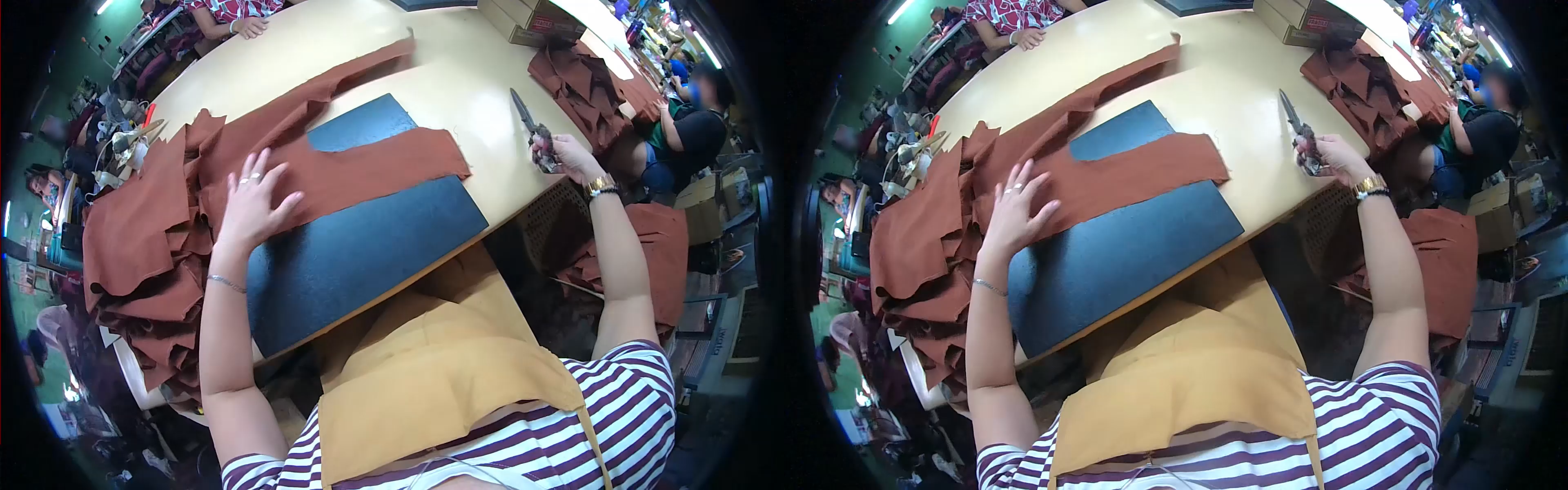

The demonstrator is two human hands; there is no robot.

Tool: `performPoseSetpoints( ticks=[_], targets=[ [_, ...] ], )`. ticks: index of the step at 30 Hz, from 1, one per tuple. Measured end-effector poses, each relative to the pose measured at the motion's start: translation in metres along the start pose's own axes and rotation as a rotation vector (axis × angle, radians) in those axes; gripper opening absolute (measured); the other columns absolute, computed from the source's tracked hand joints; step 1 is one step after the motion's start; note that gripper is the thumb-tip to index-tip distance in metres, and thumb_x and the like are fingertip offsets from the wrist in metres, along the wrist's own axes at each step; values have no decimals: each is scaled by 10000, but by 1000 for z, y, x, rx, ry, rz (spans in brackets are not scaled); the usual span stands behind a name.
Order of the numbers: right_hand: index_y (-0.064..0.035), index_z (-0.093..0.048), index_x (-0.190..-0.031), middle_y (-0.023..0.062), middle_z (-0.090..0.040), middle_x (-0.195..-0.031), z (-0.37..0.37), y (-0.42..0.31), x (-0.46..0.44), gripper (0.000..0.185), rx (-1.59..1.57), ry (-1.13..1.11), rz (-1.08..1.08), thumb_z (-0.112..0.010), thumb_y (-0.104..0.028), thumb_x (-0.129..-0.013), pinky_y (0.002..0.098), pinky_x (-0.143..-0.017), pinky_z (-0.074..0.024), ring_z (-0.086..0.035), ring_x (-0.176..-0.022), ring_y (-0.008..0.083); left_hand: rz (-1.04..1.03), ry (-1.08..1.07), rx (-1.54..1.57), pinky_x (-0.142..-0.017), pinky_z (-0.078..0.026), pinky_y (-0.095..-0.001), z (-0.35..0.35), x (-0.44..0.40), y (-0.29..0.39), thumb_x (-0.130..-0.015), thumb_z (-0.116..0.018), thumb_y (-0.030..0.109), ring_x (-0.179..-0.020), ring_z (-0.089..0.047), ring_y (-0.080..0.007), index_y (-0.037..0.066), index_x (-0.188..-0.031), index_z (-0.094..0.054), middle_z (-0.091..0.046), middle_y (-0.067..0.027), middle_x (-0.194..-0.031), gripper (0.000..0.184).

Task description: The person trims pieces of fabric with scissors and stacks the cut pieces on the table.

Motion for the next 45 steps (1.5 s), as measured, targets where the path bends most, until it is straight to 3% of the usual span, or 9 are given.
performPoseSetpoints(
  ticks=[7, 12, 19, 24, 27, 31, 35, 36, 45],
  targets=[
    [-10, -580, -1020, 59, -613, -851, -77, -4, 57, 208, -562, -80, 192, -574, -201, -937, 334, -715, -552, -624, -764, 165, -863, 157, -105, -1110, -244, -530, -15, -57, 161, -888, -525, 186, -1398, -276, -262, 211, -1378, -429, -291, -79, -1517, 500],
    [-1, -577, -929, 72, -607, -776, -115, -18, 104, 164, -511, -98, 348, -569, -165, -927, 302, -663, -523, -615, -712, 160, -1274, 17, 82, -1118, -242, -527, -38, -58, 229, -931, -427, 238, -1408, -252, -270, 216, -1397, -409, -280, -93, -1520, 467],
    [-3, -587, -759, 88, -575, -660, -158, 3, 163, 247, -660, -206, 176, -632, -223, -862, 353, -673, -520, -611, -677, 233, -476, -71, 179, -1119, -189, -559, -64, -60, 156, -981, -341, 308, -1423, -190, -324, 211, -1444, -349, -234, -127, -1535, 473],
    [-44, -547, -854, 29, -539, -724, -213, 32, 180, 217, -714, -397, 27, -561, -240, -947, 244, -645, -473, -555, -653, 106, -15, 98, 287, -1106, -247, -493, -52, -9, 106, -978, -360, 294, -1396, -233, -376, 137, -1429, -368, -259, -200, -1508, 477],
    [-60, -546, -832, 0, -521, -691, -239, 40, 179, 315, -722, -374, -80, -544, -350, -954, 373, -665, -531, -533, -610, 109, -29, 167, 259, -1102, -273, -462, -54, 5, 110, -975, -360, 276, -1381, -261, -384, 137, -1423, -380, -280, -214, -1494, 469],
    [-77, -558, -858, 6, -551, -685, -261, 32, 182, 371, -823, -441, -155, -532, -437, -943, 290, -667, -504, -559, -647, 92, -44, -60, 229, -1081, -319, -439, -28, -6, 111, -912, -533, 361, -1333, -335, -405, 101, -1358, -456, -330, -227, -1459, 522],
    [-92, -565, -839, 21, -567, -675, -276, 26, 178, 486, -878, -500, -161, -455, -556, -933, 381, -708, -528, -584, -645, 138, -255, 218, 309, -1057, -347, -454, -24, -12, 107, -867, -592, 442, -1300, -365, -437, 69, -1333, -463, -309, -252, -1460, 611],
    [-95, -554, -833, 25, -556, -695, -276, 29, 176, 523, -824, -461, -178, -469, -606, -902, 423, -731, -509, -560, -641, 162, -190, 92, 429, -1068, -331, -460, -43, -16, 99, -876, -571, 462, -1296, -362, -455, 74, -1373, -416, -276, -272, -1471, 649],
    [-74, -563, -839, 37, -561, -705, -276, 23, 161, 498, -686, -338, -91, -476, -557, -923, 360, -654, -521, -565, -636, 163, -221, 100, 293, -1099, -285, -478, -43, 11, 126, -854, -554, 526, -1367, -252, -449, 105, -1407, -408, -269, -287, -1470, 710]
  ],
)
Point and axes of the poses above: each hand's wrist, its own x-axis away from the middle knuckle, its own z-axis out of the back of the hand, y = z × x, the point moved 9 cm from there along -x, towards the middle knuckle
